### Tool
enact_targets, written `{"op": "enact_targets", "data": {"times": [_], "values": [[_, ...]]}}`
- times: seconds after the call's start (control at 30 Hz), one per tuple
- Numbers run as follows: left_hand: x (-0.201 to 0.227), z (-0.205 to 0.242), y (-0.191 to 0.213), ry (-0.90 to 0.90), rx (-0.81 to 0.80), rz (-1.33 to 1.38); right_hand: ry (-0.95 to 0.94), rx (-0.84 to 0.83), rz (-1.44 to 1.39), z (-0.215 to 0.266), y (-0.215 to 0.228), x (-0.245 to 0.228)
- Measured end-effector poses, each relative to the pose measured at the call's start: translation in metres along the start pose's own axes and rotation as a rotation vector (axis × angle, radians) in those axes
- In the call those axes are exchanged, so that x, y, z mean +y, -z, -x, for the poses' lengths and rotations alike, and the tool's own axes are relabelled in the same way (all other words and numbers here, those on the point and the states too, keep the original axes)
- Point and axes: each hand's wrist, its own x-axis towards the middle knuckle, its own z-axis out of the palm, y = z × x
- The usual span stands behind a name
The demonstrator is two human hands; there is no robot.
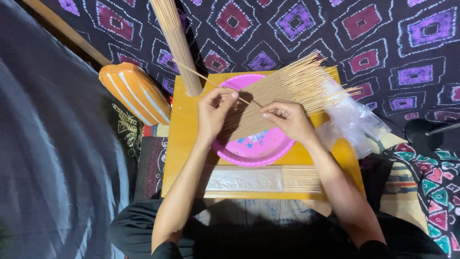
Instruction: The person is packaging incense sticks by bundling them together and tying them with a fine thread before placing them into plastic sleeves.
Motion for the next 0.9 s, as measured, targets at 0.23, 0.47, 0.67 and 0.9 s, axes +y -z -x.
{"op": "enact_targets", "data": {"times": [0.23,0.47,0.67,0.9], "values": [[0.015,-0.015,0.044,-0.078,0.183,0.048,0.107,0.034,0.204,-0.006,0.008,0.0],[0.005,-0.023,0.064,-0.148,0.645,0.152,0.134,0.101,0.25,-0.008,0.014,0.004],[-0.013,0.02,-0.004,-0.061,0.533,0.152,0.176,0.154,0.262,-0.01,0.008,0.012],[-0.029,0.045,-0.064,0.117,0.144,0.127,0.227,0.119,0.275,-0.009,-0.007,-0.004]]}}
